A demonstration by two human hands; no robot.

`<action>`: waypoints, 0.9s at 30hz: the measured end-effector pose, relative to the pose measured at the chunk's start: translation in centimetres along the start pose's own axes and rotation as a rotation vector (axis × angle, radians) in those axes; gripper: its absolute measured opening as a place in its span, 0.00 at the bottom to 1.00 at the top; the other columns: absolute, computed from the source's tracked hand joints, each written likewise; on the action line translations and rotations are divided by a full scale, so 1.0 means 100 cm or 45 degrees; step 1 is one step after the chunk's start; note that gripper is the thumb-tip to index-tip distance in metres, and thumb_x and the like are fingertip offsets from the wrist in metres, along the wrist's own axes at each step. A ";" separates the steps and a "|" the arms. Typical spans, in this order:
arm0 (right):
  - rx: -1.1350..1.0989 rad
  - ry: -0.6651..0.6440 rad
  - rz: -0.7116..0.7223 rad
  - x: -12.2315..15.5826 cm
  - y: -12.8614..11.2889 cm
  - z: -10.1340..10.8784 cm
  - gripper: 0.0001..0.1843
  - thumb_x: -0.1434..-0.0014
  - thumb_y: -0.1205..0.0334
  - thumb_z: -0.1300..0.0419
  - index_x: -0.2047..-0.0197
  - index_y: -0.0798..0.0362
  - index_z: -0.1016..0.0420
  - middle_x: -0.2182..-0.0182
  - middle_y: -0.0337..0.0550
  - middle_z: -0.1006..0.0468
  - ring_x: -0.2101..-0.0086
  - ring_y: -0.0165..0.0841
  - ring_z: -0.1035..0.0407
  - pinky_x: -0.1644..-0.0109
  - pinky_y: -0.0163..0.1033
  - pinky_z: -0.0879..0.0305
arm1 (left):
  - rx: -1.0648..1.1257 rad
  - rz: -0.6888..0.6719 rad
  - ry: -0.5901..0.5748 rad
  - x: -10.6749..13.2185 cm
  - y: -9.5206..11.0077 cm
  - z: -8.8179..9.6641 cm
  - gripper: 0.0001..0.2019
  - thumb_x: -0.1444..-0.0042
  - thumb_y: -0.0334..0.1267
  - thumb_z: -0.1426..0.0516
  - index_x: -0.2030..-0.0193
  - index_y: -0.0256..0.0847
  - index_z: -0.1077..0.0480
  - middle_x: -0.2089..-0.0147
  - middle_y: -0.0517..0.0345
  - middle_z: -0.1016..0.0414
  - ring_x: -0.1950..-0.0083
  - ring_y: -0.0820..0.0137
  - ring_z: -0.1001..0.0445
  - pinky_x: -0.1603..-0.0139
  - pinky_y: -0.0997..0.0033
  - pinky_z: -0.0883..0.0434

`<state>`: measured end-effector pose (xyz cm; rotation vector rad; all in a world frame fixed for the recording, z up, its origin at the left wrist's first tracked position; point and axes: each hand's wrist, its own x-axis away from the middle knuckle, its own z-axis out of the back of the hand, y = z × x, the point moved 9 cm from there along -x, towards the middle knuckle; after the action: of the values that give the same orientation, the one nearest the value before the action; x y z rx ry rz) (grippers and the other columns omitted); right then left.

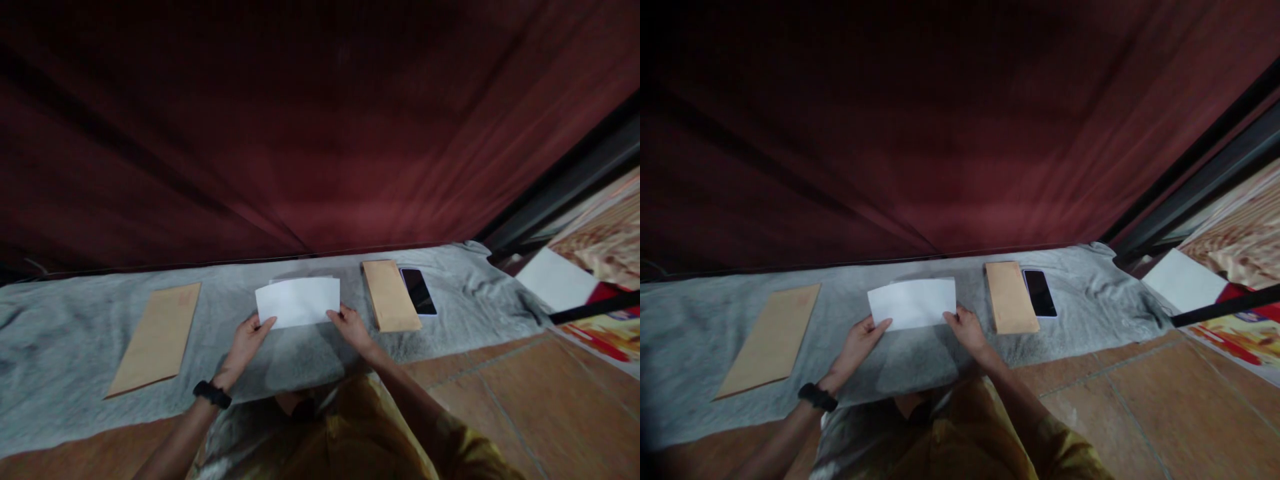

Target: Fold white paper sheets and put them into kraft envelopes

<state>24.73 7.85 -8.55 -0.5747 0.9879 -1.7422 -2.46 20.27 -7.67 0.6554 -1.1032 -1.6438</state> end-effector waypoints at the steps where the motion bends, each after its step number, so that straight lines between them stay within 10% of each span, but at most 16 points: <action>1: -0.030 0.022 -0.010 -0.001 0.001 0.000 0.13 0.33 0.54 0.42 0.59 0.52 0.19 0.69 0.42 0.17 0.69 0.36 0.24 0.62 0.38 0.28 | 0.021 0.010 -0.008 0.001 0.000 0.000 0.29 0.51 0.65 0.40 0.60 0.38 0.21 0.58 0.48 0.15 0.56 0.55 0.19 0.52 0.57 0.23; 11: -0.110 -0.412 0.391 0.019 -0.017 -0.006 0.12 0.42 0.71 0.39 0.61 0.47 0.16 0.59 0.39 0.14 0.47 0.39 0.25 0.39 0.47 0.32 | -0.051 -0.240 -0.694 0.029 0.027 -0.009 0.22 0.53 0.59 0.35 0.59 0.46 0.16 0.42 0.47 0.20 0.32 0.50 0.32 0.33 0.51 0.33; 20: 0.192 0.010 0.086 0.006 -0.009 0.006 0.13 0.32 0.60 0.42 0.66 0.51 0.20 0.69 0.41 0.17 0.66 0.35 0.23 0.57 0.37 0.31 | -0.049 0.022 0.032 0.009 0.003 0.009 0.25 0.50 0.63 0.41 0.72 0.40 0.23 0.71 0.58 0.22 0.66 0.64 0.26 0.64 0.68 0.29; 27: 0.635 0.238 -0.101 0.009 -0.018 0.006 0.07 0.32 0.61 0.40 0.56 0.52 0.21 0.61 0.45 0.15 0.57 0.40 0.24 0.50 0.41 0.39 | -0.216 0.023 0.217 -0.006 0.006 0.009 0.21 0.50 0.59 0.43 0.78 0.44 0.36 0.79 0.64 0.34 0.74 0.70 0.35 0.70 0.71 0.38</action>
<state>23.90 7.09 -6.73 -0.1334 0.6197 -2.0461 -2.76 21.06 -6.84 0.6590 -0.8357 -1.6135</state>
